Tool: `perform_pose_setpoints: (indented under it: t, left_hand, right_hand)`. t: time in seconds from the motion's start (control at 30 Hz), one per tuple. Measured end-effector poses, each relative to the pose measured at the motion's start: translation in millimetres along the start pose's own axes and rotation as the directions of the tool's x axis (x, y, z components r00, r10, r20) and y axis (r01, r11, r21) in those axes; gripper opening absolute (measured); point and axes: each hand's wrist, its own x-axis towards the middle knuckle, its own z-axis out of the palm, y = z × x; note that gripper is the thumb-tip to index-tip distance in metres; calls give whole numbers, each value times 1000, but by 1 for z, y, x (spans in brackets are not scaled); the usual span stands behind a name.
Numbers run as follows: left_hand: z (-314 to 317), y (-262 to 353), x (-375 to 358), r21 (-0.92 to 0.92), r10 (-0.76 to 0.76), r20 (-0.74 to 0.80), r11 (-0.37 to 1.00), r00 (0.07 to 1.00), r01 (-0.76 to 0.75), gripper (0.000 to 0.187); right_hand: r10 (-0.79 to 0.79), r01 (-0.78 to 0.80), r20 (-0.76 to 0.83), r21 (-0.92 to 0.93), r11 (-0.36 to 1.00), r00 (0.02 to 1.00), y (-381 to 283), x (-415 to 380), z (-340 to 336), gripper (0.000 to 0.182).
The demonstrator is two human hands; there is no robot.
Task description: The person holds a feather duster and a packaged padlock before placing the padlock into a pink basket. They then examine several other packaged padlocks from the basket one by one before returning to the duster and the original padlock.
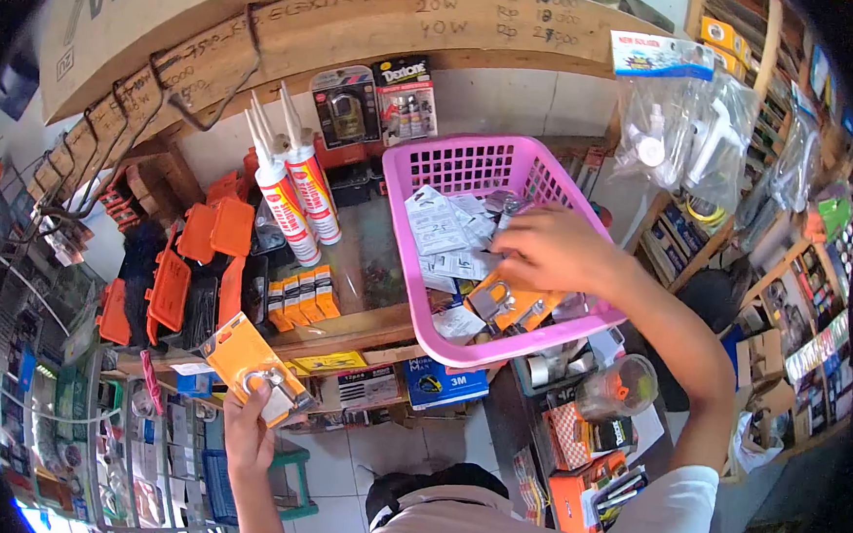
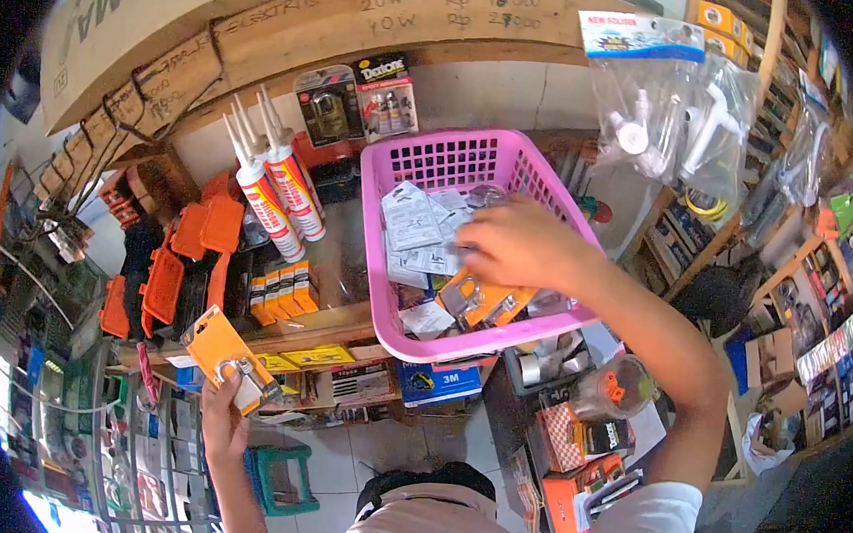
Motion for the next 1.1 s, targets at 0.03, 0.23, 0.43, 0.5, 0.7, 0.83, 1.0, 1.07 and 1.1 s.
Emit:
perform_pose_setpoints:
  t: [0.03,0.23,0.43,0.5,0.7,0.83,1.0,1.07,1.1]
  left_hand:
    - [2,0,0,-2,3,-16,1000,1000,-3,36]
    - [12,-3,-6,-38,22,-27,999,999,-23,35]
    - [-8,-3,-17,-8,60,-78,998,995,-61,37]
    - [-17,-1,-21,17,46,-90,999,995,-44,38]
    - [-27,-4,-23,-23,67,-115,997,991,-70,34]
    - [-30,-9,-17,-11,57,-112,998,992,-59,36]
    - [-24,-12,-12,17,39,-74,999,996,-38,37]
    - [-24,-15,-11,-45,26,-113,998,993,-32,32]
    - [-24,-15,-10,-44,27,-112,999,993,-32,32]
  right_hand:
    - [-12,12,6,-16,1000,1000,-9,12,8,31]
    - [-74,91,123,-144,985,990,-36,73,48,31]
    - [-73,89,106,-153,984,992,-32,82,57,20]
    - [-17,18,-24,42,999,1000,-10,81,53,20]
    - [189,-275,214,517,810,958,39,79,15,21]
    - [269,-354,231,662,661,935,70,72,27,19]
    - [357,-403,220,695,595,908,86,70,40,22]
    - [428,-481,266,687,544,864,95,73,43,22]
    - [428,-481,266,688,543,864,96,72,42,22]
